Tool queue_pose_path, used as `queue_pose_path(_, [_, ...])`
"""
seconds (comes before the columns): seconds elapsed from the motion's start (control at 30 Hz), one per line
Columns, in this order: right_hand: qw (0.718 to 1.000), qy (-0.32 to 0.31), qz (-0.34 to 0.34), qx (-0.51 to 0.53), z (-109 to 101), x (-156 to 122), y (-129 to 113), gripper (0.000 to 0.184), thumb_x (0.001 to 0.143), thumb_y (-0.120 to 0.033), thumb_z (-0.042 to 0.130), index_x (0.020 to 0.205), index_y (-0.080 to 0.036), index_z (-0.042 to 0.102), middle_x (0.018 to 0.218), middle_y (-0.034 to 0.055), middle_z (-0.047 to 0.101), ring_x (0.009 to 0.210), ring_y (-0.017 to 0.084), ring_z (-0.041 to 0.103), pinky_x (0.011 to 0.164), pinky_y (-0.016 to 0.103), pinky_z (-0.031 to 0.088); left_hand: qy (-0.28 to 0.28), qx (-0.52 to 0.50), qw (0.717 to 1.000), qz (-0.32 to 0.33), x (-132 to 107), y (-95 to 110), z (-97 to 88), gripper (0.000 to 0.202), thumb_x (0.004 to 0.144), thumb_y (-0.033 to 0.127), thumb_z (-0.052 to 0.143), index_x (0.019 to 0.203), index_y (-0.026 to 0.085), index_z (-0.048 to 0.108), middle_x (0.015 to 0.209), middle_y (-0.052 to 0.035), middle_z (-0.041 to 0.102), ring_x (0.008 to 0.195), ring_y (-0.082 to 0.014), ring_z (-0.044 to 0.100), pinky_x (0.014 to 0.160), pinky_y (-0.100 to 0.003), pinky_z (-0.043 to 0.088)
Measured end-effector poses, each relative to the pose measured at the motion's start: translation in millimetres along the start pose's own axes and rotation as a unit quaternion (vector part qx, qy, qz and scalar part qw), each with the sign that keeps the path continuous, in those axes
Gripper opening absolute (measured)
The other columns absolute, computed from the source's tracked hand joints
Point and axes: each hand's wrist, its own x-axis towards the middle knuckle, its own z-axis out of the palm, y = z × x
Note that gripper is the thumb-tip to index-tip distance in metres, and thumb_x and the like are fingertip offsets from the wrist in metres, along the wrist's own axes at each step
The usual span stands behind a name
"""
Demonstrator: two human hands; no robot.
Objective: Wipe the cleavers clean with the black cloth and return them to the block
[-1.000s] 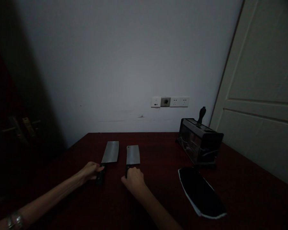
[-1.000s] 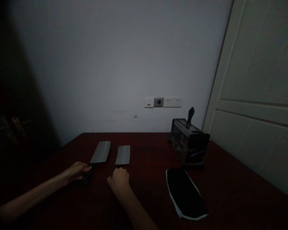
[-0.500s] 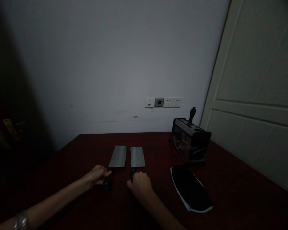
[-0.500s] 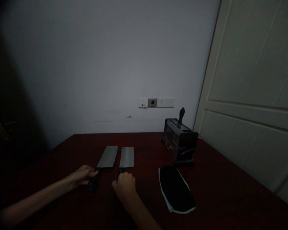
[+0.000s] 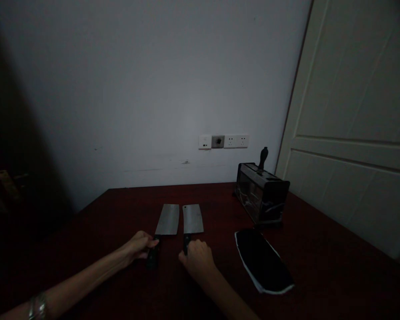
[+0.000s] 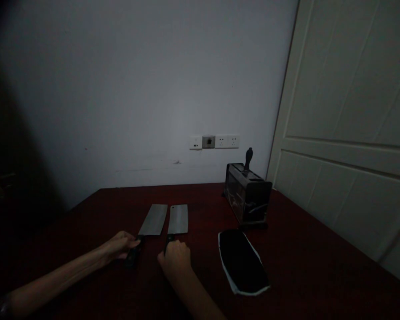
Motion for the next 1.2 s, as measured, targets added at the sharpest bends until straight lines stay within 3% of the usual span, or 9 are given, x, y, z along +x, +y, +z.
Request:
queue_pose_path(0.1, [1.0, -0.005, 0.0, 0.002, 0.4, -0.1, 0.5, 0.031, 0.076, -0.031, 0.045, 0.087, -0.009, 0.066, 0.087, 0.0173, 0.065, 0.084, 0.029, 0.061, 0.068, 0.038, 0.047, -0.013, 0.033, 0.999, 0.005, 0.4, 1.9, -1.9, 0.041, 0.041, 0.04, 0.074, 0.063, 0.017, 0.049, 0.057, 0.0019, 0.054, 0.059, -0.0135, 0.054, 0.055, -0.025, 0.044])
queue_pose_path(0.2, [1.0, -0.005, 0.004, 0.003, 0.9, 0.3, 1.2, 0.031, 0.076, -0.031, 0.046, 0.086, -0.01, 0.066, 0.087, 0.0162, 0.065, 0.083, 0.029, 0.061, 0.067, 0.038, 0.047, -0.067, 0.099, 0.993, 0.021, -0.9, 9.5, -4.0, 0.04, 0.042, 0.044, 0.073, 0.056, 0.016, 0.049, 0.05, 0.0027, 0.05, 0.05, -0.0122, 0.051, 0.05, -0.025, 0.042])
queue_pose_path(0.43, [1.0, 0.005, 0.005, 0.01, 1.1, -1.0, 1.6, 0.031, 0.076, -0.032, 0.046, 0.086, -0.01, 0.066, 0.088, 0.0168, 0.065, 0.084, 0.029, 0.061, 0.069, 0.039, 0.047, -0.147, 0.22, 0.964, 0.023, 9.4, 24.5, -9.6, 0.037, 0.046, 0.047, 0.073, 0.05, 0.015, 0.054, 0.048, -0.0032, 0.057, 0.048, -0.0157, 0.055, 0.051, -0.03, 0.047])
queue_pose_path(0.73, [1.0, 0.002, 0.016, -0.012, -1.4, -2.6, -9.2, 0.027, 0.077, -0.026, 0.046, 0.086, -0.01, 0.066, 0.086, 0.0155, 0.066, 0.082, 0.028, 0.062, 0.068, 0.038, 0.047, -0.28, 0.349, 0.894, -0.021, 27.1, 31.9, -6.2, 0.037, 0.062, 0.047, 0.062, 0.049, 0.014, 0.053, 0.054, -0.0153, 0.063, 0.051, -0.0257, 0.062, 0.055, -0.041, 0.052])
queue_pose_path(1.0, [1.0, 0.006, 0.011, -0.017, 2.0, -0.8, -5.2, 0.028, 0.076, -0.029, 0.046, 0.084, -0.011, 0.067, 0.086, 0.0151, 0.066, 0.081, 0.027, 0.062, 0.067, 0.036, 0.048, -0.323, 0.374, 0.867, -0.063, 36.1, 33.4, -3.0, 0.029, 0.063, 0.039, 0.06, 0.049, 0.016, 0.048, 0.057, -0.0192, 0.065, 0.061, -0.0311, 0.064, 0.058, -0.045, 0.053])
queue_pose_path(1.2, [1.0, -0.001, 0.008, -0.018, -2.6, -0.8, -7.0, 0.028, 0.075, -0.027, 0.046, 0.086, -0.01, 0.067, 0.086, 0.0149, 0.066, 0.082, 0.028, 0.062, 0.068, 0.038, 0.048, -0.26, 0.372, 0.886, -0.092, 27.9, 47.0, 9.1, 0.018, 0.053, 0.028, 0.062, 0.051, 0.017, 0.047, 0.053, -0.0179, 0.064, 0.057, -0.0346, 0.063, 0.049, -0.045, 0.052])
